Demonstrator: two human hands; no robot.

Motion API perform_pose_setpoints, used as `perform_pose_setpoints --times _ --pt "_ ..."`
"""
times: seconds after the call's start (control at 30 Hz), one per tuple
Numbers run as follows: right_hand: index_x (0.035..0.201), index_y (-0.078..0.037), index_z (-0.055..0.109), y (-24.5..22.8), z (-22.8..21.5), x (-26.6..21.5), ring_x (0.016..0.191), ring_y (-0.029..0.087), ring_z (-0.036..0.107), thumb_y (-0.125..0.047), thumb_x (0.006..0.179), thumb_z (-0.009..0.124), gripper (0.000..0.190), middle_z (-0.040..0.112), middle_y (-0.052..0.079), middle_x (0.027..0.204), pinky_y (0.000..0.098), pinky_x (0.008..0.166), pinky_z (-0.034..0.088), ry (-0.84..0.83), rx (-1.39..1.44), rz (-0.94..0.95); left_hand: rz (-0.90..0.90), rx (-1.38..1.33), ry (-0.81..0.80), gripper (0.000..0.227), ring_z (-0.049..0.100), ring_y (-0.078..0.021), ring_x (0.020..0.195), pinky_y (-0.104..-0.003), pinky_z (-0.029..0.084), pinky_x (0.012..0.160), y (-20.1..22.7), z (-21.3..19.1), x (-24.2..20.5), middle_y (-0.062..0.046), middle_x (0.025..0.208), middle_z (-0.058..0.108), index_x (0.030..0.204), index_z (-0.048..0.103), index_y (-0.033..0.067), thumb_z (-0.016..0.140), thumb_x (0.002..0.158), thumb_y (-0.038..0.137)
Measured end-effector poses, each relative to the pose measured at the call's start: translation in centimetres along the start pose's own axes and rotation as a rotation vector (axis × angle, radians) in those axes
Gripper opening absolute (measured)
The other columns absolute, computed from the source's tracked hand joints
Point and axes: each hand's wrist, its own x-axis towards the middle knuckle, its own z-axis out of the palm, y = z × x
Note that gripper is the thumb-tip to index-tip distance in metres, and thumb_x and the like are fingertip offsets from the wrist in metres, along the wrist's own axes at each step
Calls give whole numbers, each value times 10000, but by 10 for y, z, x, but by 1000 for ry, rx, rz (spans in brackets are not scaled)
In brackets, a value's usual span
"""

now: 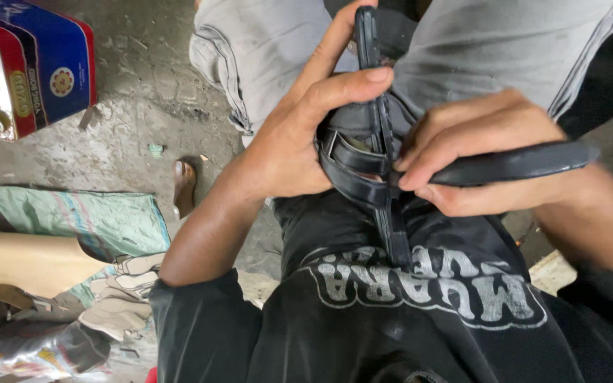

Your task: The person sits on the floor and repeatedly uses a heated tool to press and smooth the sole of a black shoe. They hold the shoe in their lap, apply the tool to the sole, and then place the shoe on a small burner to heat it before repeating the process.

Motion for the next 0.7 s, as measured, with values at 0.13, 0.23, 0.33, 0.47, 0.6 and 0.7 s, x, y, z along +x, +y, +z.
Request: perform_pose_setpoints --times 0.13,0.23,0.33,0.47,0.6,0.7 --pt "902 -25 740 -2 1 5 915 240 763 -44 792 786 121 735 141 929 340 878 612 13 -55 -65 -15 -22 17 879 246 -270 1577 -322 348 1275 2 -3 1 -125 1728 129 1570 383 294 1033 987 192" --pt "937 -26 739 8 11 5 937 231 762 -58 821 791 131 730 147 978 302 863 626 138 -43 -96 -66 -28 47 862 265 -275 1576 -322 356 1274 2 -3 -3 -140 1727 138 1566 392 275 1014 975 196" --pt "923 -32 741 14 16 1 914 223 762 -57 820 802 122 733 146 974 257 778 610 216 -96 -60 -108 29 67 857 279 -288 1567 -328 357 1262 0 1 -9 -154 1712 163 1553 407 261 1009 945 210" --pt "895 -31 732 7 10 2 916 245 756 -50 783 787 126 723 141 925 330 851 616 153 -111 -40 -118 71 66 843 335 -246 1560 -295 402 1250 1 3 -3 -114 1695 186 1557 420 299 1023 971 237" --pt "894 -31 730 0 0 15 941 267 752 -43 778 774 125 718 142 918 384 906 606 108 -126 -157 -171 105 0 891 408 -270 1538 -326 450 1241 21 -4 10 -177 1717 178 1564 388 277 1013 929 267" --pt "890 -21 715 -7 0 22 944 285 755 -39 786 761 115 708 162 928 376 894 622 181 -126 -195 -114 137 -89 1143 236 -348 1614 -404 354 1323 42 -31 21 -183 1698 119 1608 215 195 1005 794 339"
